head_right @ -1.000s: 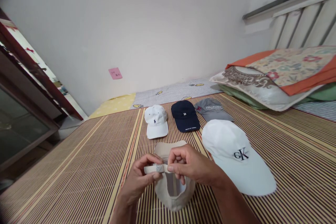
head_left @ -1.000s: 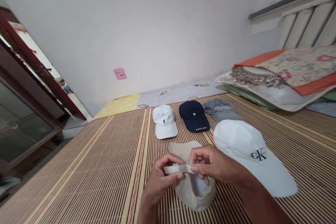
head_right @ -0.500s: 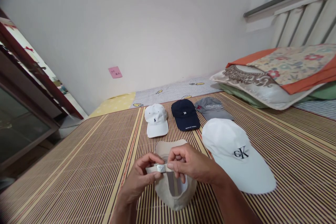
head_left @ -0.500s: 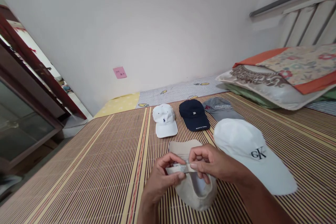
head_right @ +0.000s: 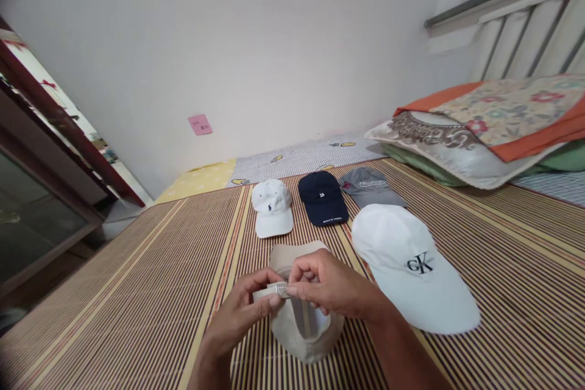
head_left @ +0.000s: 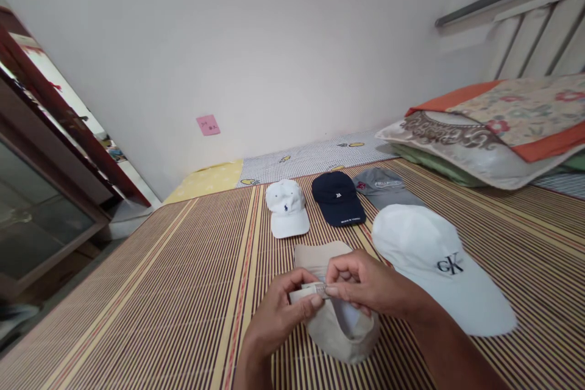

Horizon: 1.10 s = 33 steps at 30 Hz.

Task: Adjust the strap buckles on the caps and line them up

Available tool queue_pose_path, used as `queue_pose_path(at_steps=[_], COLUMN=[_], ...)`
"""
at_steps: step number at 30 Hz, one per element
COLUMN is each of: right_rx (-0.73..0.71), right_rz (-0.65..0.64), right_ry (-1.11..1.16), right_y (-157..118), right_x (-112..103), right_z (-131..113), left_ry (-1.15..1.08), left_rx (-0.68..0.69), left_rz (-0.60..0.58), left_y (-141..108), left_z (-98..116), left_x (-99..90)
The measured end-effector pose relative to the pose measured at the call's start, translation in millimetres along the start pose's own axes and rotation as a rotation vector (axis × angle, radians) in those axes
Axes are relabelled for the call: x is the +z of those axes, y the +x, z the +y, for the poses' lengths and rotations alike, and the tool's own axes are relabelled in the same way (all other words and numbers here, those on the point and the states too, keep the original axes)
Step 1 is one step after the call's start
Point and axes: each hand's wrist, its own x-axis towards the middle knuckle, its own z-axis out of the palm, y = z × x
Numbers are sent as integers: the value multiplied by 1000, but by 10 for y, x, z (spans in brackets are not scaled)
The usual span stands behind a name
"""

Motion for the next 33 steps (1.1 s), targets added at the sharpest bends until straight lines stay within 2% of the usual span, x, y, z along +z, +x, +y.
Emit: queue_pose_path(at_steps=[4, 10, 14, 18, 24, 30, 33], right_rx=[9, -10, -62, -53, -34, 16, 53], right_rz=[8, -5, 4, 12, 2, 11, -8], right_ry=[-21, -23, -72, -95, -100, -54, -49], right_y=[-2, -3, -9, -11, -5, -21, -8], right_x=[-4, -18, -32, -45, -41, -17, -3], right_z=[-3, 8, -4, -11, -4, -82, -68], left_ry=[21, -80, -80, -73, -10, 103, 146], left_rx=[3, -42, -41, -23, 2, 19, 39], left_rz=[7, 35, 21, -11, -33, 64, 61], left_y=[-5, 16, 24, 25, 12, 19, 20], left_z=[-9, -69, -72, -62, -44, -53, -78], left_x=[-2, 28, 37, 17, 2, 7, 2])
